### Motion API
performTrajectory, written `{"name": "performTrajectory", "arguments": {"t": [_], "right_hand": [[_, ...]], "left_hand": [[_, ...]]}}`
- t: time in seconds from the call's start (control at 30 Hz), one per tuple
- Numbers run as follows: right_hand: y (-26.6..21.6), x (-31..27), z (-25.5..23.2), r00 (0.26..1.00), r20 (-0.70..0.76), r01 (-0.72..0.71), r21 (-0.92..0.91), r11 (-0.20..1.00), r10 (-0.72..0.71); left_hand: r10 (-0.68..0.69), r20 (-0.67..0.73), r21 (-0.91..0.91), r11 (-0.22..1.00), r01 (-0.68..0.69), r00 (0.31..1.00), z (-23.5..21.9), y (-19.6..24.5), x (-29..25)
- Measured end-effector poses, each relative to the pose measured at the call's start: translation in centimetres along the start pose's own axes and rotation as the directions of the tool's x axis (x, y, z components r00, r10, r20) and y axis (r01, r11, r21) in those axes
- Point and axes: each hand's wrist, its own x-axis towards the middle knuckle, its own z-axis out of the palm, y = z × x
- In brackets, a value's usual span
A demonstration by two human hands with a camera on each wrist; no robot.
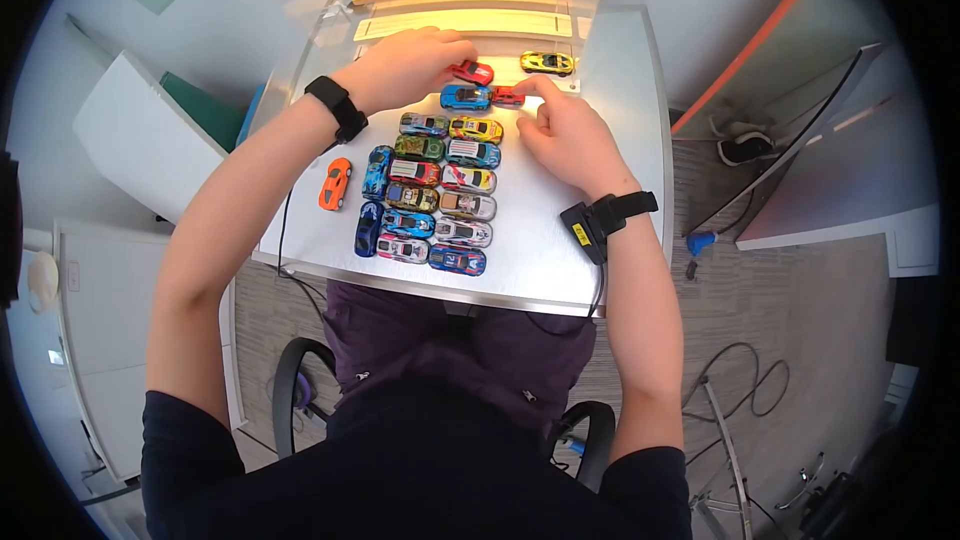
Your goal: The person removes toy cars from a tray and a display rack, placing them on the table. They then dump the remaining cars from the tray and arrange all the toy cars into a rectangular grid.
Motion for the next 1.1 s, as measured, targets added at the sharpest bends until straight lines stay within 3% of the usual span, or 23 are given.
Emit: {"name": "performTrajectory", "arguments": {"t": [0.27,0.47,0.57,0.6,0.8,0.9,1.0,1.1], "right_hand": [[-0.4,-0.1,0.1,1.000,-0.001,-0.016,-0.014,1.000,0.016],[0.1,0.0,0.2,1.000,-0.005,-0.004,-0.001,1.000,0.004],[-0.2,0.0,0.2,1.000,-0.011,-0.001,0.002,1.000,0.001],[-0.2,0.0,0.3,1.000,-0.011,0.001,0.000,1.000,-0.001],[0.0,0.0,0.2,1.000,0.004,0.005,0.013,1.000,-0.005],[0.1,0.1,0.1,1.000,0.007,0.012,0.010,1.000,-0.012],[0.2,0.0,0.2,1.000,-0.001,0.021,0.011,1.000,-0.021],[0.1,0.1,0.2,1.000,-0.002,0.016,-0.004,1.000,-0.016]], "left_hand": [[-0.162,-0.087,-0.135,0.980,0.149,0.983,-0.1,-0.3,-3.2],[-0.392,-0.014,-0.078,0.918,0.390,0.920,-2.5,1.4,-7.7],[-0.499,0.103,-0.163,0.845,0.509,0.861,-3.1,2.9,-9.6],[-0.494,0.050,-0.259,0.833,0.489,0.868,-2.5,3.0,-10.2],[-0.566,0.185,-0.293,0.749,0.595,0.803,-2.1,2.8,-9.6],[-0.546,0.217,-0.271,0.762,0.588,0.809,-1.6,2.2,-9.4],[-0.550,0.036,-0.286,0.794,0.536,0.834,-1.1,2.0,-9.6],[-0.510,-0.013,-0.308,0.820,0.482,0.860,-0.7,1.9,-9.7]]}}
